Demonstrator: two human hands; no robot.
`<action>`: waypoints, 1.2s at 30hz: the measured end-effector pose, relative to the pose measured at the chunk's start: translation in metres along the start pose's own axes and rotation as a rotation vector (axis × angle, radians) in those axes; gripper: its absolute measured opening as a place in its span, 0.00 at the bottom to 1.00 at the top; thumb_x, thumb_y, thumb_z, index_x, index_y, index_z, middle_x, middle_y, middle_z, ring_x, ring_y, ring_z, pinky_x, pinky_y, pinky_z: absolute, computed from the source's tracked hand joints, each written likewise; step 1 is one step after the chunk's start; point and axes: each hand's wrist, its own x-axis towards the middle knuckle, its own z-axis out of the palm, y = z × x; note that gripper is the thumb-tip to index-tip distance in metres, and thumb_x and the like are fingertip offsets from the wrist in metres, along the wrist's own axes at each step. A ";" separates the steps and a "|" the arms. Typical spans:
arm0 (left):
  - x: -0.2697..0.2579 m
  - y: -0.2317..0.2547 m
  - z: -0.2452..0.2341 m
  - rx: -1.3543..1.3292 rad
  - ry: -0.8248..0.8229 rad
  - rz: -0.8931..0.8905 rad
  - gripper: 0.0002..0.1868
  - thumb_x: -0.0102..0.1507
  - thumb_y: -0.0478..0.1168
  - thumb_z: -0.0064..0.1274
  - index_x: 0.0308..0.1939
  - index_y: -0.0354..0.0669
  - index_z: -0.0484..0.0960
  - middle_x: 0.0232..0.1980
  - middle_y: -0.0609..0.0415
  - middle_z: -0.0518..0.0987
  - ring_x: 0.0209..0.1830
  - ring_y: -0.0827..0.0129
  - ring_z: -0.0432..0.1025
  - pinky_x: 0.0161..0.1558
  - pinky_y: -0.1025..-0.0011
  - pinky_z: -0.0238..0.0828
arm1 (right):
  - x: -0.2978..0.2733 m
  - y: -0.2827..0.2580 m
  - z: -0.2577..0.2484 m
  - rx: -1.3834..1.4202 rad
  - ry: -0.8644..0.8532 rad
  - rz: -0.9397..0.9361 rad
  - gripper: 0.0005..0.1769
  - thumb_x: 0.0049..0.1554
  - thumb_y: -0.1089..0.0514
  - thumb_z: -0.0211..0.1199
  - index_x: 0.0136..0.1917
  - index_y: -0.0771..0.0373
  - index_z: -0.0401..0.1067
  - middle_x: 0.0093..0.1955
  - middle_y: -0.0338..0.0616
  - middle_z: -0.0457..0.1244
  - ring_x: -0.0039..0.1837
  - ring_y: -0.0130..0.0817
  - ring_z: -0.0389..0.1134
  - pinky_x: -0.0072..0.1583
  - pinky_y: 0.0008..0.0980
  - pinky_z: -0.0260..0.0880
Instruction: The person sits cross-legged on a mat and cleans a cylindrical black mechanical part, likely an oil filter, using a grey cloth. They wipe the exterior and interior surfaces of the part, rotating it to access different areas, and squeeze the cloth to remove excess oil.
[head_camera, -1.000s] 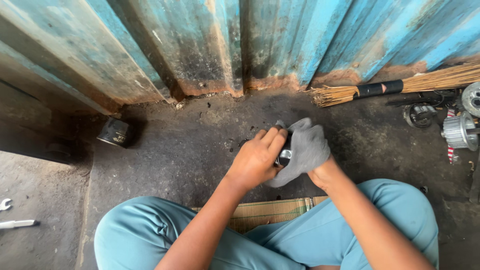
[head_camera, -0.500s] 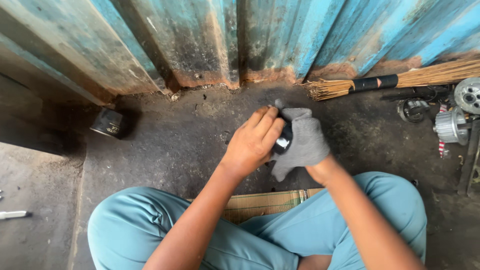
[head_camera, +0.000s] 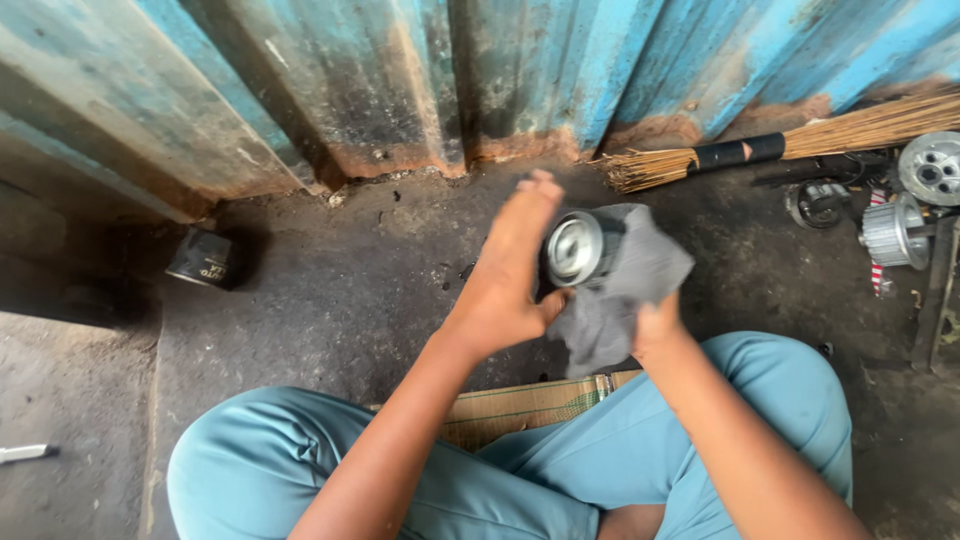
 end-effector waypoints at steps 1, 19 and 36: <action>-0.001 -0.005 0.002 -0.094 -0.011 -0.121 0.50 0.53 0.38 0.61 0.76 0.35 0.53 0.78 0.34 0.54 0.81 0.40 0.48 0.78 0.53 0.44 | 0.002 -0.004 -0.002 0.079 0.028 0.012 0.27 0.65 0.44 0.56 0.70 0.63 0.64 0.68 0.46 0.62 0.68 0.36 0.64 0.70 0.39 0.66; -0.023 -0.034 0.024 -0.842 -0.089 -0.768 0.23 0.73 0.52 0.44 0.43 0.37 0.85 0.42 0.57 0.84 0.44 0.74 0.74 0.53 0.75 0.69 | 0.007 -0.013 -0.006 0.259 0.203 0.066 0.28 0.64 0.38 0.50 0.66 0.60 0.69 0.64 0.44 0.66 0.66 0.38 0.67 0.69 0.39 0.67; -0.013 0.012 0.016 -0.252 0.044 -0.397 0.14 0.66 0.30 0.47 0.54 0.29 0.77 0.51 0.48 0.75 0.51 0.64 0.73 0.56 0.70 0.70 | 0.007 -0.013 0.015 0.214 0.023 0.003 0.26 0.69 0.42 0.51 0.67 0.65 0.66 0.64 0.50 0.65 0.65 0.43 0.68 0.68 0.43 0.69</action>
